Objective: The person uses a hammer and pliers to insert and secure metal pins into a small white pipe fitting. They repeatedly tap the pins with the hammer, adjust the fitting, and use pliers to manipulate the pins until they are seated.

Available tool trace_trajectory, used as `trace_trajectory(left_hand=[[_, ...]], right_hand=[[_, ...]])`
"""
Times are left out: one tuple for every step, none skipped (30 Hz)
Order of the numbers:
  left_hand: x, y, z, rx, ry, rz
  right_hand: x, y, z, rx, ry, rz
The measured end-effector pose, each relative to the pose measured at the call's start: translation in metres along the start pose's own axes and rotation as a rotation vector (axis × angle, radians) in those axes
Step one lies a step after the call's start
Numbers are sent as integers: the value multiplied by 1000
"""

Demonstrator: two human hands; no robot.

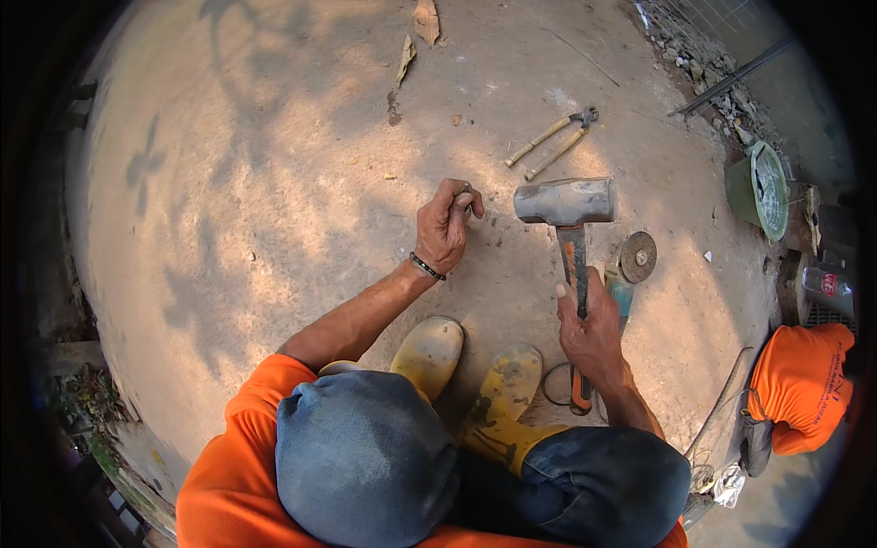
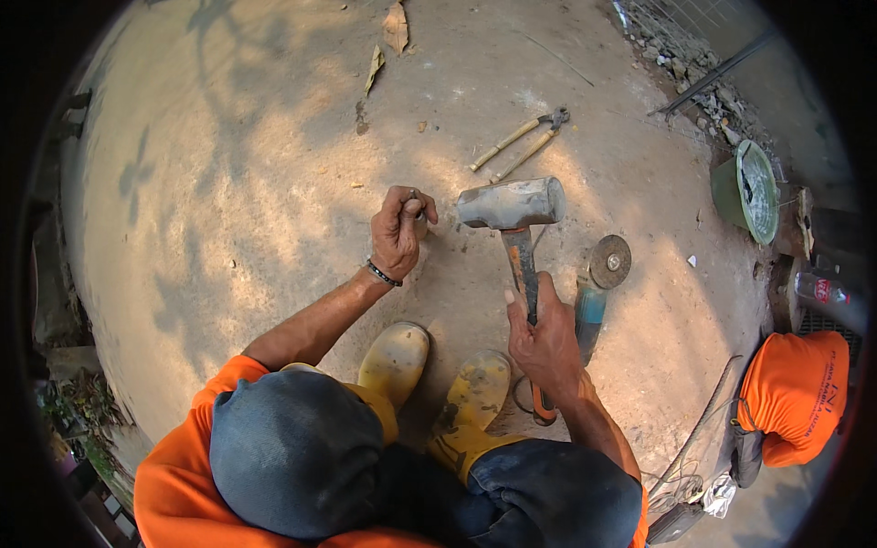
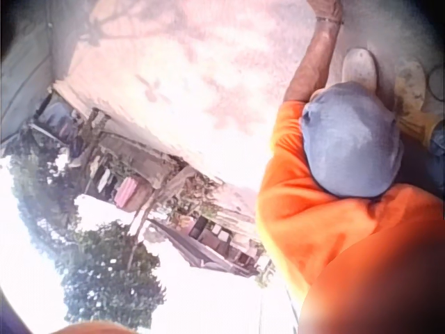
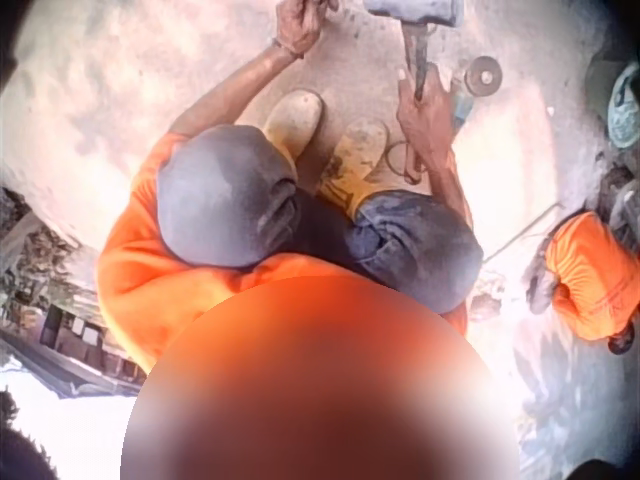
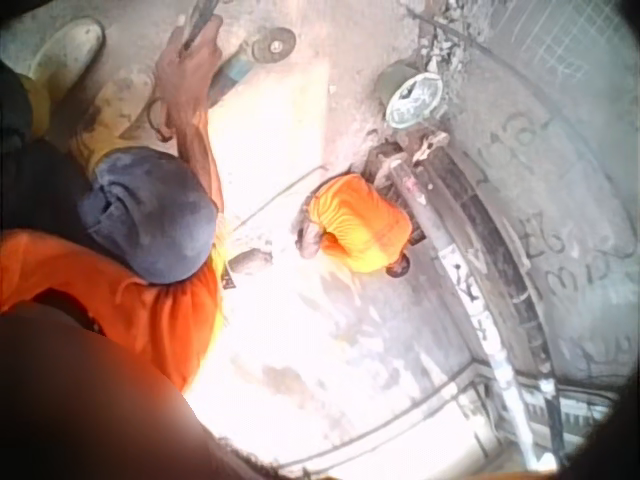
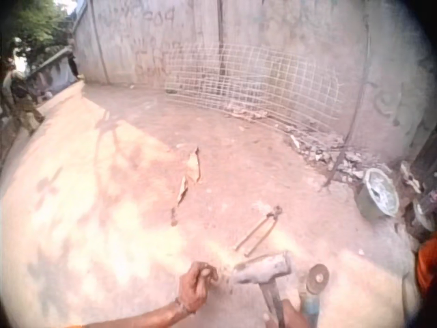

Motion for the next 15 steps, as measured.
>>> trace_trajectory(left_hand=[[2,-5,4,-36,11,24],[3,-10,7,-55,84,36],[4,-15,10,-74,149,66],[4,-18,12,-93,214,98],[2,-21,13,-94,253,102],[-1,-23,12,-84,301,129],[-4,-24,11,-76,349,158],[-8,-24,9,-55,394,180],[-10,-23,6,-42,450,254],[-13,-20,1,-31,517,307],[-16,-17,-6,-14,585,365],[-19,-14,-15,0,665,415],[-23,-10,-24,10,684,455],[-26,-7,-34,20,711,487],[-31,-4,-44,52,753,505]], right_hand=[[-16,-7,-11,29,-64,-36],[-31,-15,-23,57,-130,-73],[-47,-21,-37,115,-222,-171],[-62,-26,-51,174,-315,-270],[-75,-28,-63,227,-385,-418],[-73,-33,-65,236,-119,-278],[-70,-37,-67,237,167,-185],[-65,-39,-70,251,449,-109],[-58,-42,-65,147,524,-104],[-39,-46,-60,-21,399,72],[-25,-47,-52,-154,288,200],[-12,-51,-50,-285,156,309],[-5,-56,-53,-250,-7,360],[1,-64,-62,-216,-192,392],[5,-70,-69,-108,-303,415]])
Point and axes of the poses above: each hand's wrist, its own y-axis away from the middle knuckle, its own z-axis out of the back of the hand, x = y × z, the point moved 6 cm from there along -y, towards the middle knuckle, and after that the axes turned 4 degrees about y, right-handed, at the moved point
